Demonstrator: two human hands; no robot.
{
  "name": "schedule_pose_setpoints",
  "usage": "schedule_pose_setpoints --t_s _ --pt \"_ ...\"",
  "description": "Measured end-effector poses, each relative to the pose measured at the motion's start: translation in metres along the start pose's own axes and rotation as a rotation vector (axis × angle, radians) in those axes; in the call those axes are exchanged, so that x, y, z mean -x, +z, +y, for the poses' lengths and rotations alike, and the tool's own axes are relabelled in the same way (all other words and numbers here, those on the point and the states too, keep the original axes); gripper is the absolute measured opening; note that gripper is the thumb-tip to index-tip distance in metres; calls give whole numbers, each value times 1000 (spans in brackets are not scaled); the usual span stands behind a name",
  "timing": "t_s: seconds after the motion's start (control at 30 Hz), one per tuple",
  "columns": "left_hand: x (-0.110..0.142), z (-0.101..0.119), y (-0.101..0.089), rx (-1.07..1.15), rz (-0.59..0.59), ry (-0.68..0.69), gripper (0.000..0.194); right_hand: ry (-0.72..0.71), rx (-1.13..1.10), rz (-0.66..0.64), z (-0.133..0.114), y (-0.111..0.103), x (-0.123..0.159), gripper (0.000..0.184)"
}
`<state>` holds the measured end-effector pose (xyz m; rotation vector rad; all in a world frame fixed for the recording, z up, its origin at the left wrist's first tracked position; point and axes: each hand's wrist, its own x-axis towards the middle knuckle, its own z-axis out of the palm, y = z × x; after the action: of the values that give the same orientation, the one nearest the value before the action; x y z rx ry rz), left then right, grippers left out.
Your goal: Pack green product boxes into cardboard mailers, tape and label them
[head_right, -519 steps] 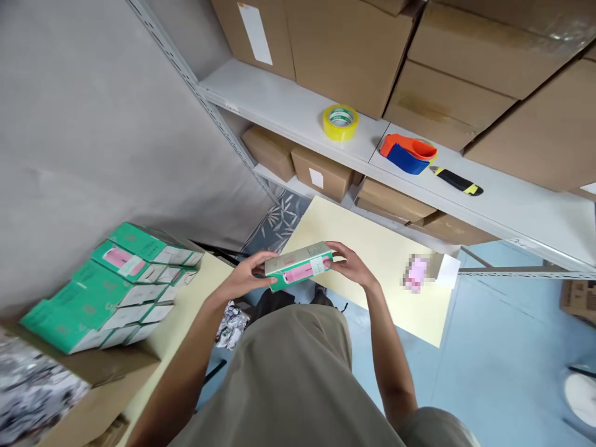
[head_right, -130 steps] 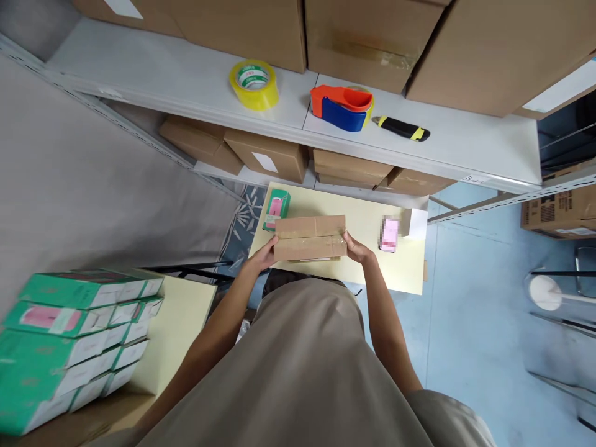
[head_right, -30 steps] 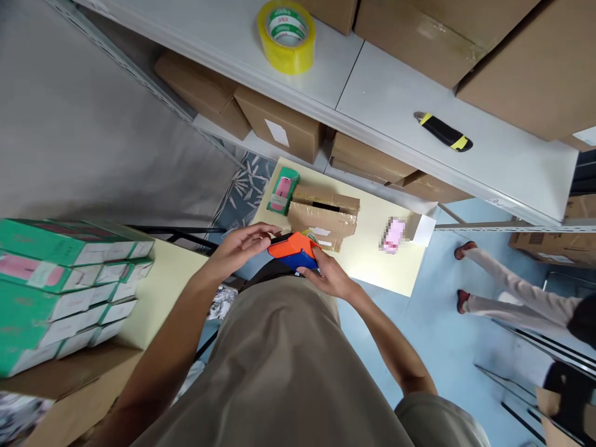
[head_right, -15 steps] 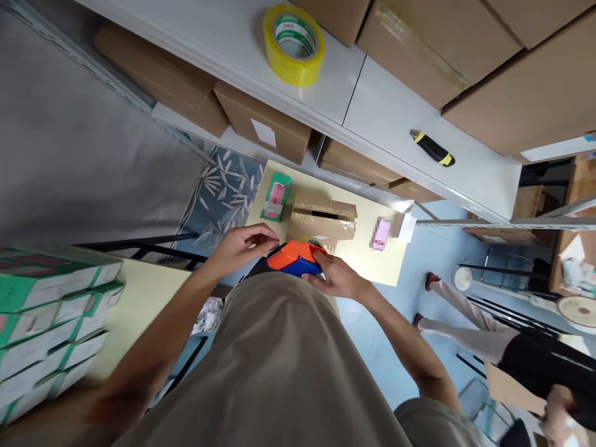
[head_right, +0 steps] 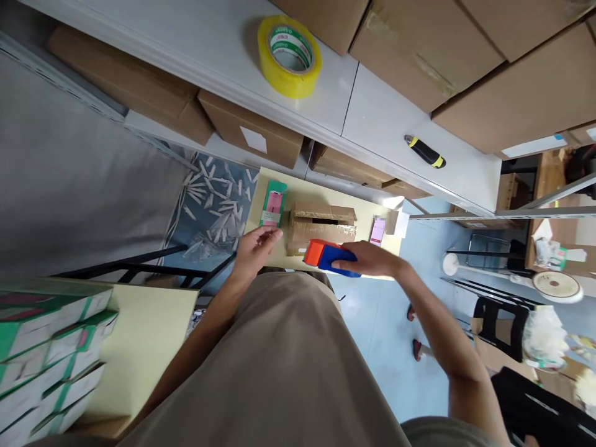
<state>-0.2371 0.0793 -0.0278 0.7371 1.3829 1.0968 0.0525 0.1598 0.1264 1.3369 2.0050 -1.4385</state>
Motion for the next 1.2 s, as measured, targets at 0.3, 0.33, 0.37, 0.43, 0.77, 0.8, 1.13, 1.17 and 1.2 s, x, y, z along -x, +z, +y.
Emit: schedule_pose_setpoints --t_s 0.3,0.33,0.37,0.43,0.77,0.8,1.13,1.17,1.2 --pt "-37 -20 4 198 207 -58 55 30 -46 -204 8 -94 -72 55" --pt "-38 -24 8 230 220 -77 55 72 -38 -211 9 -97 -82 55" --pt "-39 -29 12 264 228 -96 55 111 -22 -234 10 -99 -90 56" --pt "-40 -38 18 325 233 -128 53 167 20 -317 14 -100 -102 59" --pt "-38 -75 25 367 272 -154 52 137 121 -372 45 -53 -124 65" --pt "-35 -75 24 364 273 -138 53 137 121 -360 45 -50 -120 65" --pt "-29 -35 27 316 225 15 46 55 113 -254 12 -96 -59 64" --pt "-34 -35 31 323 224 17 47 71 137 -250 12 -102 -62 64" --pt "-38 -35 35 332 224 14 47 89 156 -252 13 -107 -67 65"
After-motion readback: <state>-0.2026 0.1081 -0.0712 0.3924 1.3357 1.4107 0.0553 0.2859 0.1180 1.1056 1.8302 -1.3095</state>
